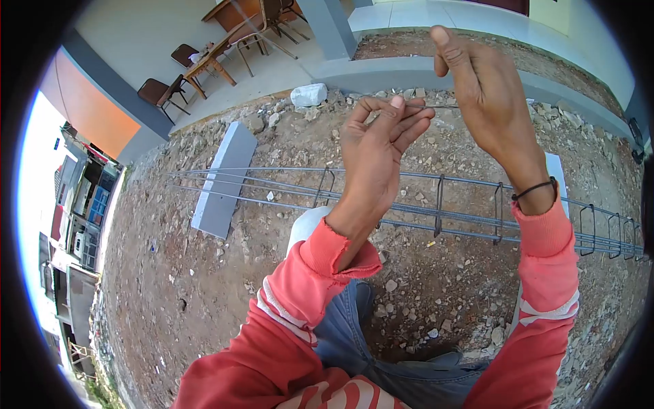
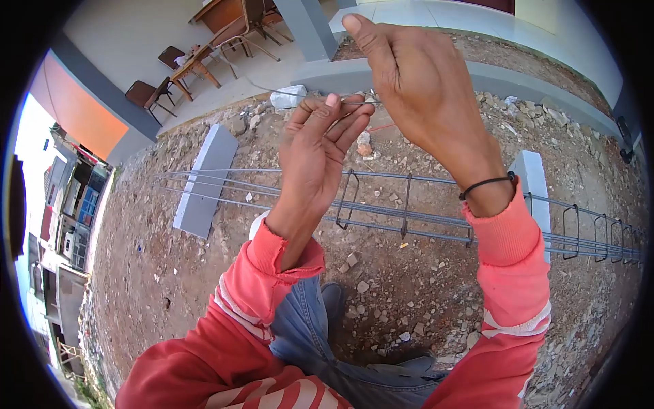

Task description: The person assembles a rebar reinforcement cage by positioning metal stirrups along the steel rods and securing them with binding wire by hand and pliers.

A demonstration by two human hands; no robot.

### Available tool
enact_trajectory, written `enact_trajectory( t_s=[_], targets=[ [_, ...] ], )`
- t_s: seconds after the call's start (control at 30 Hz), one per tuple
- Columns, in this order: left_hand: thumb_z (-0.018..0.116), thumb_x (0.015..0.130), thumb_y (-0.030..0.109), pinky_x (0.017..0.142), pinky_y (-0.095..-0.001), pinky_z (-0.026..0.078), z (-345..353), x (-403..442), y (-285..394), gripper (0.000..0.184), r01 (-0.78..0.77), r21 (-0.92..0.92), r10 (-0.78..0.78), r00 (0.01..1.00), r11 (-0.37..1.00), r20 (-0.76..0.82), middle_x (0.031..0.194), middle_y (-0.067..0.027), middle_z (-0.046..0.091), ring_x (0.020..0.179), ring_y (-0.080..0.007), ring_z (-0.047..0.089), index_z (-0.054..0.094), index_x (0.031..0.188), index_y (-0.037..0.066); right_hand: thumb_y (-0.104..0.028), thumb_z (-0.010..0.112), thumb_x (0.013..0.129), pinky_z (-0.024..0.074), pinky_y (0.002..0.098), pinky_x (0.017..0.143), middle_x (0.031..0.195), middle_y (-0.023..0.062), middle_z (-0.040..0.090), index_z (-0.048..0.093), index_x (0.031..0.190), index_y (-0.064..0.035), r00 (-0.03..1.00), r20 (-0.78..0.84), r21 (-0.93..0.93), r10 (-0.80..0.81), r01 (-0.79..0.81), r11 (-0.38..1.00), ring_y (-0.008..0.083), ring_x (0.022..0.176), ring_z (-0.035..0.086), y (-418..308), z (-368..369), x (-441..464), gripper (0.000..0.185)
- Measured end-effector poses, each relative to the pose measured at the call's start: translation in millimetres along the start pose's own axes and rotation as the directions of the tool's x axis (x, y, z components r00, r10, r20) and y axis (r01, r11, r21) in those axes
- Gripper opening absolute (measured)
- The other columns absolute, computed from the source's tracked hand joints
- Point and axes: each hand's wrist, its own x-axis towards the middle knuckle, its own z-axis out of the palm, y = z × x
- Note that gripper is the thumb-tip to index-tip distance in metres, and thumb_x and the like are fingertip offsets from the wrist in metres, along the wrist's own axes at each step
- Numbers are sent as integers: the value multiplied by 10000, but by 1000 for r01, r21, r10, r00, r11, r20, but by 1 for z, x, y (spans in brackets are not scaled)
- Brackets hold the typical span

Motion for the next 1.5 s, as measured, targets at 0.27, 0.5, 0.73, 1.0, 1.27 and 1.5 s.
enact_trajectory(
  t_s=[0.27, 0.5, 0.73, 1.0, 1.27, 1.5],
  targets=[
    [656, 953, 102, 685, -317, 629, -11, 21, -11, 124, 3, 180, 4, 999, 984, -34, 918, -169, 699, 747, -227, 730, 573, 933, 12, -441, 671, 919, 372, 447, 601, 603, 148, 537, 604, 677, 26, 888, 458, -253, 40, 87, 964, 337, 586, 490, 30, 22, -33, 530],
    [645, 970, 105, 622, -305, 632, -17, 21, 3, 133, -13, 66, 15, 999, 998, -40, 918, -172, 695, 723, -233, 728, 551, 988, 13, -257, 683, 956, 290, 388, 572, 606, 80, 378, 476, 670, 62, 909, 414, 111, -43, -3, 994, 191, 578, 339, 64, 49, -40, 476],
    [650, 980, 134, 648, -311, 644, -21, 18, 9, 156, -11, 7, 11, 1000, 1000, -14, 931, -166, 693, 758, -250, 738, 540, 994, 23, -337, 540, 1045, 395, 387, 609, 647, 121, 528, 576, 746, 42, 894, 413, 48, 173, -211, 976, 208, 616, 462, 39, 66, -45, 484],
    [696, 952, 188, 574, -273, 531, -21, 13, 34, 171, -69, 727, 71, 997, 683, 28, 931, -136, 700, 661, -195, 682, 610, 868, 66, -247, 574, 1008, 448, 410, 693, 723, 189, 626, 642, 817, 38, 910, 409, -246, 66, 40, 968, 363, 656, 548, 34, 11, -17, 349],
    [754, 832, 59, 645, -328, 477, -8, 10, 36, 111, -803, 568, 507, 570, 180, 646, 801, -98, 690, 694, -241, 635, 754, 942, 50, -202, 557, 1021, 418, 374, 665, 679, 163, 549, 639, 831, 27, 939, 342, -79, 48, -23, 997, 272, 625, 486, 10, -3, -17, 309],
    [742, 851, -4, 638, -265, 468, -6, 4, 29, 106, -728, 554, 578, 672, 402, 464, 813, -60, 695, 716, -128, 622, 756, 952, 23, -276, 567, 1024, 363, 299, 592, 726, 30, 510, 644, 1081, -12, 944, 325, 256, -63, -24, 966, 117, 648, 431, 1, 13, -33, 280]
  ],
)
